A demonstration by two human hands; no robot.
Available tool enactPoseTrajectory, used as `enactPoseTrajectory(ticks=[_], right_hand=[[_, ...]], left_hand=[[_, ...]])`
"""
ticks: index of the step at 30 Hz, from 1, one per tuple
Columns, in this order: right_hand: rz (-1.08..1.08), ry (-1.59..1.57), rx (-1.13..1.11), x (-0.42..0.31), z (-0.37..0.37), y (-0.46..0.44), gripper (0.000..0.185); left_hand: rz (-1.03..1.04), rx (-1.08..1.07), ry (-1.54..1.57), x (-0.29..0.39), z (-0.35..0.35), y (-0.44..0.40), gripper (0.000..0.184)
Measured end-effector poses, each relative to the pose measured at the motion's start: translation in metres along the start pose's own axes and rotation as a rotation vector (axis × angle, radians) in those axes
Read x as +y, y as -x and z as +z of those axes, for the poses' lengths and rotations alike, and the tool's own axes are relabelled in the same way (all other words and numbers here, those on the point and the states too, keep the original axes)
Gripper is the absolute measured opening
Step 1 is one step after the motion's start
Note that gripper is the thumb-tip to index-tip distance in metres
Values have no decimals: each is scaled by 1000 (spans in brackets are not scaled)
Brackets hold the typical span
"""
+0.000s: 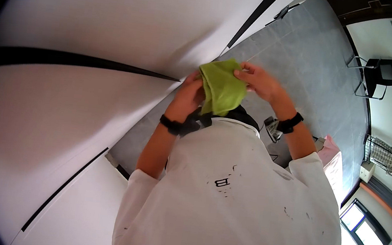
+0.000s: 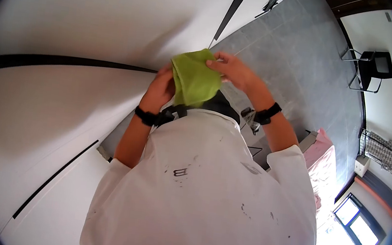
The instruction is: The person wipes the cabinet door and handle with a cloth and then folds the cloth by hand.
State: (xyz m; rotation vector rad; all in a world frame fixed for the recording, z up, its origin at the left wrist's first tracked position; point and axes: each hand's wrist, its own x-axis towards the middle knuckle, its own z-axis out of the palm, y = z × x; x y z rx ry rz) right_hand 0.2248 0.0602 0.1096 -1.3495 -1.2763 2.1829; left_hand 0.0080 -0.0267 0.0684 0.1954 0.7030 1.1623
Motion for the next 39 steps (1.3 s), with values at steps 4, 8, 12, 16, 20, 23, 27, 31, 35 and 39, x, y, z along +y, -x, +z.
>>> enactPoseTrajectory(ticks=[4,8,12,16,20,23,27,31,35,39], right_hand=[[-36,-412,-254,39,5,-23,33],[62,-686,-508,41,26,-32,56],[-68,-572,-572,23,45,-30,68],[-114,-612,-596,26,51,-28,71],[-169,-486,-512,13,54,-29,67],[-223,-424,-567,16,45,-36,65],[-325,-230,-503,-7,44,-31,56],[-301,-160,-359,-20,46,-23,41],[-96,-317,-181,-33,58,-8,37],[62,-452,-146,-44,58,-8,46]], left_hand=[[41,78,-153,23,16,14,22],[123,262,-248,36,41,31,19],[124,272,-340,57,44,38,18],[140,303,-446,72,61,52,18],[171,262,-516,75,55,55,20],[176,205,-714,80,61,60,19],[244,185,-828,83,56,60,18],[203,162,-757,77,51,56,19],[274,84,-574,49,-1,33,24],[28,-66,-62,46,22,30,39]])
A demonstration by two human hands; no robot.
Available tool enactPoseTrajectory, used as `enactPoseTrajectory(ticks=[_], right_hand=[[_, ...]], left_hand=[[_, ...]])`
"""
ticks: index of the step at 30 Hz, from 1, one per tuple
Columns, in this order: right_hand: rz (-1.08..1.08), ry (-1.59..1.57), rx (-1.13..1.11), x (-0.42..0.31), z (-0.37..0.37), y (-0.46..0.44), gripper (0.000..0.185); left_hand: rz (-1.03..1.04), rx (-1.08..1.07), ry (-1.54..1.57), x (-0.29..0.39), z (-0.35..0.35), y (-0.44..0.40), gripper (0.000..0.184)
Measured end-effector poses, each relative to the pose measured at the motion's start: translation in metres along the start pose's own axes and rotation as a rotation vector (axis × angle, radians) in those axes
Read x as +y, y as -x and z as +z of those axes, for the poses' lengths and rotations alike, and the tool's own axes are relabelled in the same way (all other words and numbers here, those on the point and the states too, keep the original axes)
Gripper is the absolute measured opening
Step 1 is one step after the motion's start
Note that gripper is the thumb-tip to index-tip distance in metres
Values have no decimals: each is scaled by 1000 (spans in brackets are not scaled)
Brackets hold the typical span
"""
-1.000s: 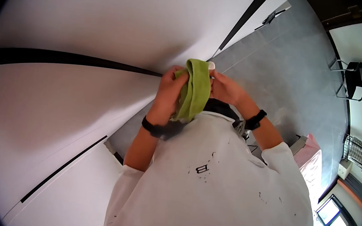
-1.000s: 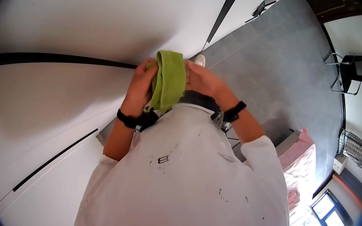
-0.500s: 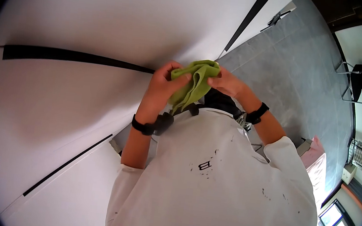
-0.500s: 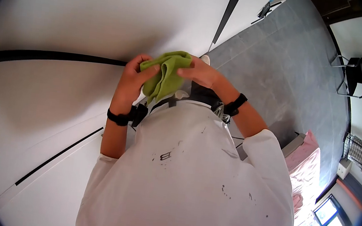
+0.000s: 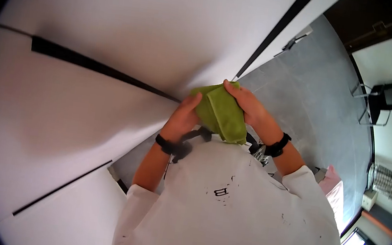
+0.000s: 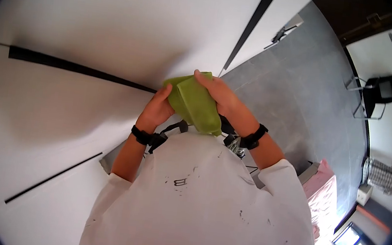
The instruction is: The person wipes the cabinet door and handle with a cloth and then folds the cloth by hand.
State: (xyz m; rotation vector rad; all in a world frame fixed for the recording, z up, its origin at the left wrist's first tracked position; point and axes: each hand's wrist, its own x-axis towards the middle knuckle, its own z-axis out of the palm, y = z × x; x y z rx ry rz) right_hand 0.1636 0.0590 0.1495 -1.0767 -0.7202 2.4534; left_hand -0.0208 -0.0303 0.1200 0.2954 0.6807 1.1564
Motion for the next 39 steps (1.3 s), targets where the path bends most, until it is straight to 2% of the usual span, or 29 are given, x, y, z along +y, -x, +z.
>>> enactPoseTrajectory(ticks=[4,6,7,9,11,13,15,19,21,22,23,24,26,30,32,33,34,36,37,38,39], right_hand=[[57,-70,88,-4,3,1,50],[-379,325,125,10,11,23,50],[-369,311,138,23,-6,11,50],[241,-344,149,30,-58,-41,50],[245,-309,128,27,-67,-40,49],[222,-278,106,27,-72,-39,49],[240,-252,246,22,-76,-42,50],[14,-243,201,-8,-70,-10,45],[-277,-163,-105,-12,-82,0,46],[-297,-154,-125,-20,-85,11,46],[-312,-75,-206,-33,-84,26,49],[-319,1,-284,-44,-87,35,53],[-307,56,-310,-59,-98,39,57],[-665,533,-39,-103,-119,43,50],[-634,678,-48,-131,-130,49,49],[-598,658,-50,-145,-128,59,45],[-593,651,-64,-153,-127,67,45],[-778,509,-191,-169,-128,80,38],[-868,565,-200,-178,-132,86,24],[-860,565,-218,-187,-135,87,24],[-1056,574,-331,-196,-138,86,19]], left_hand=[[-19,-57,-22,0,1,-13,44],[-27,43,-7,-18,-9,-24,42],[-65,10,-54,-26,-26,-33,40],[-51,16,-135,-31,-23,-36,39],[-37,44,-207,-39,-21,-36,39],[-20,-19,-193,-40,-15,-44,37],[-59,-16,-231,-42,-7,-53,37],[-88,-10,-266,-28,34,-61,43],[30,-67,-336,-23,43,-66,44],[131,-97,-383,-18,49,-72,45],[57,-77,-274,-5,65,-76,46],[79,-78,-287,5,75,-82,46],[78,-46,-517,13,93,-82,48],[94,65,-515,18,151,-104,51],[210,-31,-779,16,160,-118,52],[198,-5,-781,16,166,-122,52],[274,-19,-846,20,175,-127,51],[362,-23,-913,25,188,-132,51],[527,-60,-977,23,193,-131,52],[689,-95,-1039,21,199,-131,53],[891,-184,-973,15,219,-139,55]])
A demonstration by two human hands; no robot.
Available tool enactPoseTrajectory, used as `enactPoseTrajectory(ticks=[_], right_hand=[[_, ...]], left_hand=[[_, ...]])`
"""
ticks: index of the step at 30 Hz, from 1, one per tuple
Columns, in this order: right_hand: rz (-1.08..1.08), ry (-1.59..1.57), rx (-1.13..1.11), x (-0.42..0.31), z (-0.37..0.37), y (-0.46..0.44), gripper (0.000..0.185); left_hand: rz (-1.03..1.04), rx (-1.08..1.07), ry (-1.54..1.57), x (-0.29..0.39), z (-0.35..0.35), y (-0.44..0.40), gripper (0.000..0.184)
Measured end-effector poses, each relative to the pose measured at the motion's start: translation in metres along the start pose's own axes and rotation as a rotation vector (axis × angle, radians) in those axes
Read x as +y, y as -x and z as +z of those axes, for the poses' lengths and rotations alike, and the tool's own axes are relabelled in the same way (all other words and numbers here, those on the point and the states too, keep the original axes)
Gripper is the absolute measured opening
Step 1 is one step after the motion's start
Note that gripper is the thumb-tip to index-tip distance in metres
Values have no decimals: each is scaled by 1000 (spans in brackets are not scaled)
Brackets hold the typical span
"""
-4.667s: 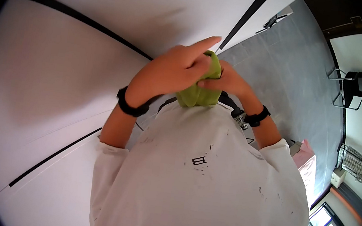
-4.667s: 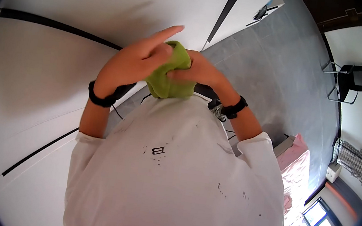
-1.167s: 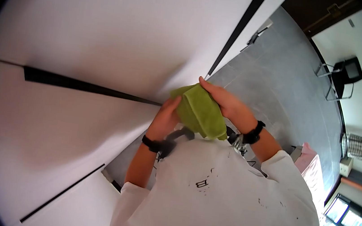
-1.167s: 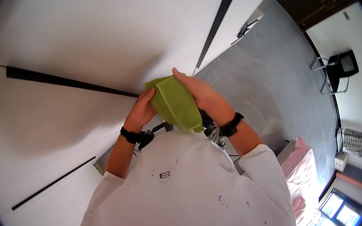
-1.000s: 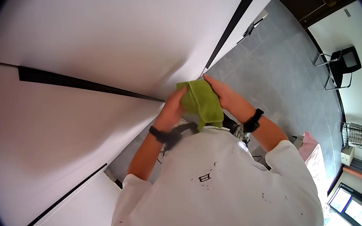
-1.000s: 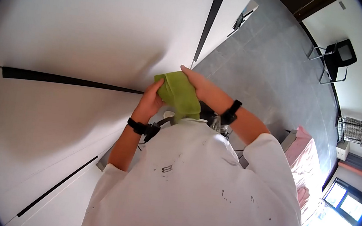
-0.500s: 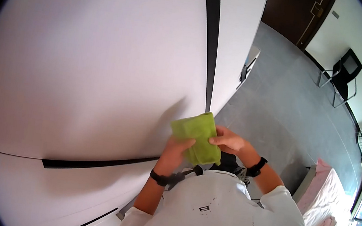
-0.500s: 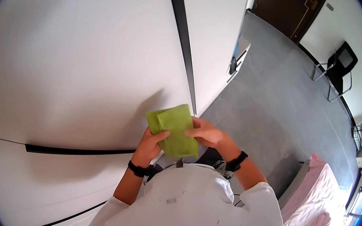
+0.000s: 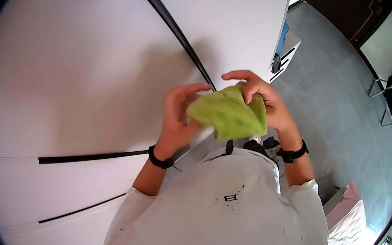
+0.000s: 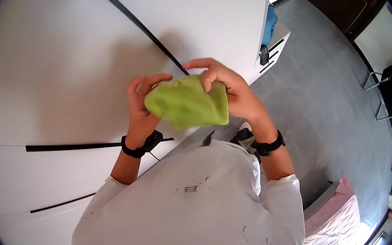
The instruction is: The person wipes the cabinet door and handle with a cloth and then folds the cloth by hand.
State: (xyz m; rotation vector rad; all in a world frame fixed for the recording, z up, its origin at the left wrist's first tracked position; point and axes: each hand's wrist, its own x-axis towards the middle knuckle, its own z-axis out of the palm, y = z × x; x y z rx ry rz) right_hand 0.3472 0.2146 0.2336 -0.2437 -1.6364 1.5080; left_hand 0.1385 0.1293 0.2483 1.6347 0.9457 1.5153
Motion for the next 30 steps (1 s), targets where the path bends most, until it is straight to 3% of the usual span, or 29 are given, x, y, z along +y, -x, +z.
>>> enactPoseTrajectory(ticks=[1,3,4,7,11,14,16,17,19,21,23,24,26,29,30], right_hand=[[-221,4,-50,-3,-6,-6,14],[-240,31,-35,-16,-21,-11,13],[-250,125,-51,-21,-28,-13,14],[-314,213,-80,-23,-47,-24,15],[-205,60,-145,-19,-65,-30,17],[-304,-37,-196,-23,-67,-35,15],[-280,-55,-257,-32,-67,-41,14],[-272,-53,-295,-35,-68,-42,13],[-291,-4,-325,-34,-73,-52,12],[-326,60,-335,-32,-81,-62,12],[-169,43,-615,-32,-93,-73,20],[-167,48,-615,-28,-93,-80,20],[-244,-21,-874,-16,-86,-96,21],[-151,-113,-884,-5,-84,-119,19],[-125,-145,-863,-6,-88,-123,21]], left_hand=[[-4,12,-9,2,4,-3,55],[-271,-54,-158,6,7,-14,50],[-282,-96,-94,10,12,-21,42],[-294,9,-31,-6,19,-24,38],[-296,37,-53,-11,26,-23,37],[-273,170,211,-5,34,-14,41],[-130,-95,81,-8,22,-7,47],[-144,-66,82,-3,22,-6,47],[-425,44,674,15,23,-23,62],[-466,98,644,15,23,-28,73],[-447,-90,217,3,15,-27,63],[-389,-231,-13,10,16,-40,54],[-453,-253,17,15,27,-53,51],[-549,-351,-31,8,42,-58,50],[-612,-224,126,2,49,-53,50]])
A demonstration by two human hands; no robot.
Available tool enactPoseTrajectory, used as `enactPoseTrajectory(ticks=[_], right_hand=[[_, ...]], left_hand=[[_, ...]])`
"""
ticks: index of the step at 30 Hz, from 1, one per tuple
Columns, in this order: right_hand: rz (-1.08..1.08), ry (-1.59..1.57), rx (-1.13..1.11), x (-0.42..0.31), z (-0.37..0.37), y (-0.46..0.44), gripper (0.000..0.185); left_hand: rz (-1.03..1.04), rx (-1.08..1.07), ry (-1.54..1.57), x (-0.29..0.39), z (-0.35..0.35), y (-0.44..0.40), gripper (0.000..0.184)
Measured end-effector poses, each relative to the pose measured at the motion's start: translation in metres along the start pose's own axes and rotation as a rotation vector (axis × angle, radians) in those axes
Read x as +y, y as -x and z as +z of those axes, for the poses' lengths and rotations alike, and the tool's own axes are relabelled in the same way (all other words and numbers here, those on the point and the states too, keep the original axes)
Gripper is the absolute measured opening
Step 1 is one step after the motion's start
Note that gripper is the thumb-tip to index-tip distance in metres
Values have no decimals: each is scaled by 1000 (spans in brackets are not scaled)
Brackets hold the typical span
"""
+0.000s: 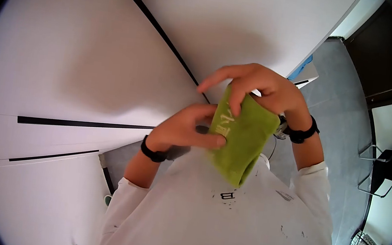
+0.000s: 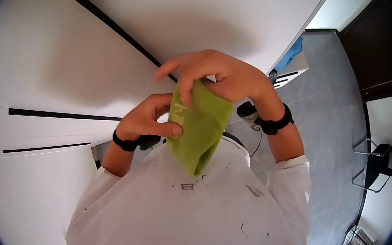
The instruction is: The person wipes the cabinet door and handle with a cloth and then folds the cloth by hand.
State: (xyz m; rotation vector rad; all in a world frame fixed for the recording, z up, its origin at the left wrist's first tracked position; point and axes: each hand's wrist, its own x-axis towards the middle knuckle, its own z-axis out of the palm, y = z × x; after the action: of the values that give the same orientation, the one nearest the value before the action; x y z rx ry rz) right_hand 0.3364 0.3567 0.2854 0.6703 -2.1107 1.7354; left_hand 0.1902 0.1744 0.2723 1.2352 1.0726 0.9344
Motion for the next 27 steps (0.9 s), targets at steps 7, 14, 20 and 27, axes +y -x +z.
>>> enactPoseTrajectory(ticks=[7,14,20,27], right_hand=[[99,331,1258,-4,38,60,18],[179,390,1215,-12,105,52,53],[270,-130,1218,-21,91,43,64],[219,137,875,-23,82,55,69]], left_hand=[[109,559,440,-29,19,-17,50],[305,569,604,-39,41,-42,45],[312,510,426,-41,37,-35,53],[284,442,157,0,5,4,81]])
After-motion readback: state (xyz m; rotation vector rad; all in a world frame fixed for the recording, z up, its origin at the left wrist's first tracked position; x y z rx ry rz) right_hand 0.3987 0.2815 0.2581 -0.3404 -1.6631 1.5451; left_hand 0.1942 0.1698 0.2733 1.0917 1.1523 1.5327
